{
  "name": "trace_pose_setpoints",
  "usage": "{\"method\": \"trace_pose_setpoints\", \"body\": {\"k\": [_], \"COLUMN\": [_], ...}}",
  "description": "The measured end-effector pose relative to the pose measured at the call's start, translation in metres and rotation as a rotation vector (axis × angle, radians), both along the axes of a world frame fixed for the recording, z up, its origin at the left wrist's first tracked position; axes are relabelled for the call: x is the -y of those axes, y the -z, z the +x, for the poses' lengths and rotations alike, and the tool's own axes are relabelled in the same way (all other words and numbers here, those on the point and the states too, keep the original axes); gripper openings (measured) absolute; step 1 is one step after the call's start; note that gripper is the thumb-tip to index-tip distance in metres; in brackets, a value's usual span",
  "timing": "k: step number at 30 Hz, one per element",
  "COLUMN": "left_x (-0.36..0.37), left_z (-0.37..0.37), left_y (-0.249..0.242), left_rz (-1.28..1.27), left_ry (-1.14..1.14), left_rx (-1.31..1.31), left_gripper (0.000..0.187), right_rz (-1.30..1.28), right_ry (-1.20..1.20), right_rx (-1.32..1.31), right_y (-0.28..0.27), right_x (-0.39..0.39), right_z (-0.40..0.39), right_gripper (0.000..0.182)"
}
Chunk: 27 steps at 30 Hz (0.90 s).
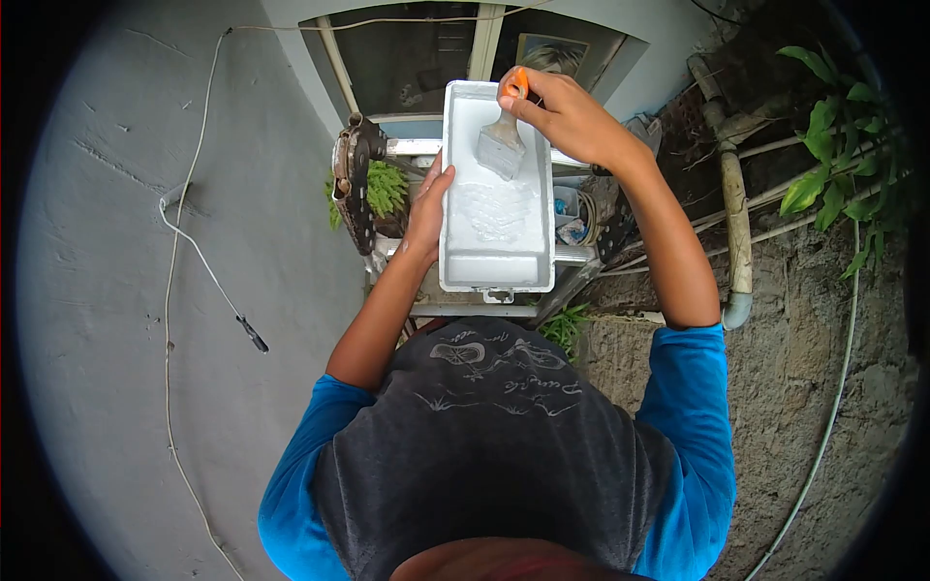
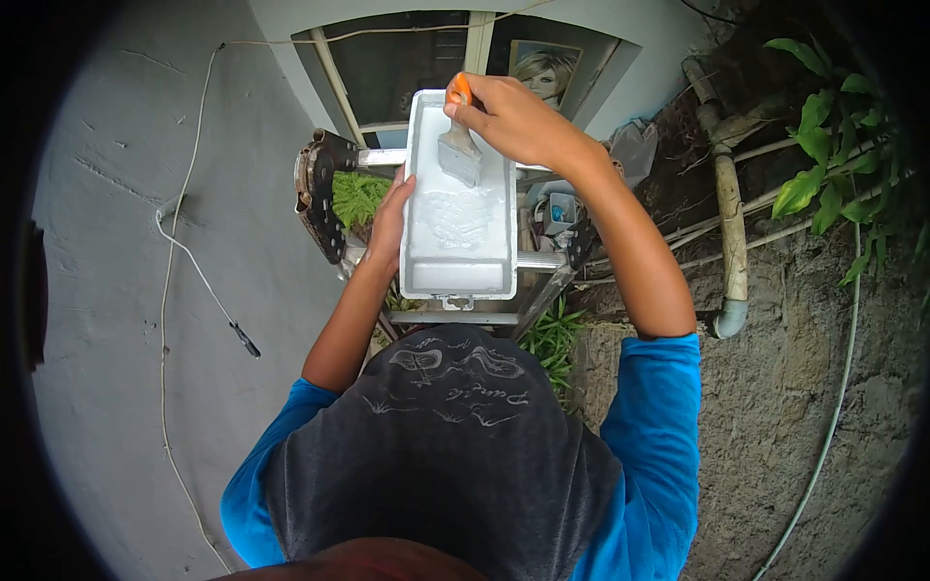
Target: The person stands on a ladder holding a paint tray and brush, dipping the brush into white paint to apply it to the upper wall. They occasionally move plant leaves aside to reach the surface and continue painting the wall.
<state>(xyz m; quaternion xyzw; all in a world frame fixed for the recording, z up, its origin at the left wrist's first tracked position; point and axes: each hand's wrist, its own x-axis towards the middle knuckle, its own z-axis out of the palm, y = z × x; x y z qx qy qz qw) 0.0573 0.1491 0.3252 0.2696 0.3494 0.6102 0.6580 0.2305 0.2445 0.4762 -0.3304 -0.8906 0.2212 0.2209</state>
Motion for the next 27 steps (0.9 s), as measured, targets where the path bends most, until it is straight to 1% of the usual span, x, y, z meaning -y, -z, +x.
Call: {"method": "trace_pose_setpoints", "body": {"k": [1,3,5,6,7,9,12,13,15,17,19,21,25,26,27], "left_x": [-0.001,-0.001,-0.002,-0.001,0.000,0.001,0.003,-0.003,0.000,-0.002,-0.002,0.001,0.001,-0.001,-0.001], "left_z": [-0.001,-0.002,-0.002,-0.002,-0.002,-0.004,-0.002,-0.003,-0.001,-0.003,-0.002,-0.002,-0.002,-0.002,-0.003], "left_y": [0.003,0.004,0.002,0.001,0.000,0.003,0.000,0.011,0.006,0.014,0.010,0.008,0.009,0.011,0.013], "left_rz": [0.022,0.012,0.007,-0.004,-0.014,-0.055,-0.038,-0.010,0.016,0.010,0.057,0.023,0.043,0.044,0.049], "left_ry": [0.021,0.014,0.009,0.012,0.014,-0.016,-0.002,-0.019,0.008,-0.010,0.012,-0.006,0.001,0.005,0.002], "left_rx": [0.043,0.031,0.019,0.002,-0.014,-0.075,-0.040,-0.039,0.012,-0.028,-0.022,-0.038,-0.040,-0.042,-0.057], "left_gripper": [0.060,0.059,0.059,0.059,0.060,0.062,0.060,0.059,0.058,0.058,0.059,0.059,0.061,0.061,0.061], "right_rz": [-0.017,-0.028,-0.208,-0.215,-0.205,-0.307,-0.403,-0.445,-0.496,-0.416,-0.413,-0.386,-0.388,-0.325,-0.327], "right_ry": [0.009,0.021,0.079,0.097,0.098,0.173,0.210,0.154,0.133,0.149,0.147,0.144,0.137,0.138,0.141], "right_rx": [0.005,0.012,-0.219,-0.309,-0.307,-0.495,-0.595,-0.642,-0.649,-0.690,-0.734,-0.666,-0.716,-0.669,-0.672], "right_y": [0.000,-0.001,-0.002,-0.003,-0.002,-0.008,-0.008,-0.004,-0.003,0.000,0.005,0.004,0.006,0.006,0.008], "right_x": [-0.001,-0.003,-0.007,-0.011,-0.012,-0.012,-0.009,-0.008,-0.001,0.005,0.009,0.016,0.020,0.023,0.024], "right_z": [0.003,0.011,0.022,0.028,0.032,0.044,0.056,0.061,0.063,0.064,0.060,0.059,0.059,0.059,0.059], "right_gripper": [0.029,0.028,0.025,0.024,0.024,0.024,0.022,0.021,0.019,0.019,0.018,0.018,0.019,0.018,0.018]}}
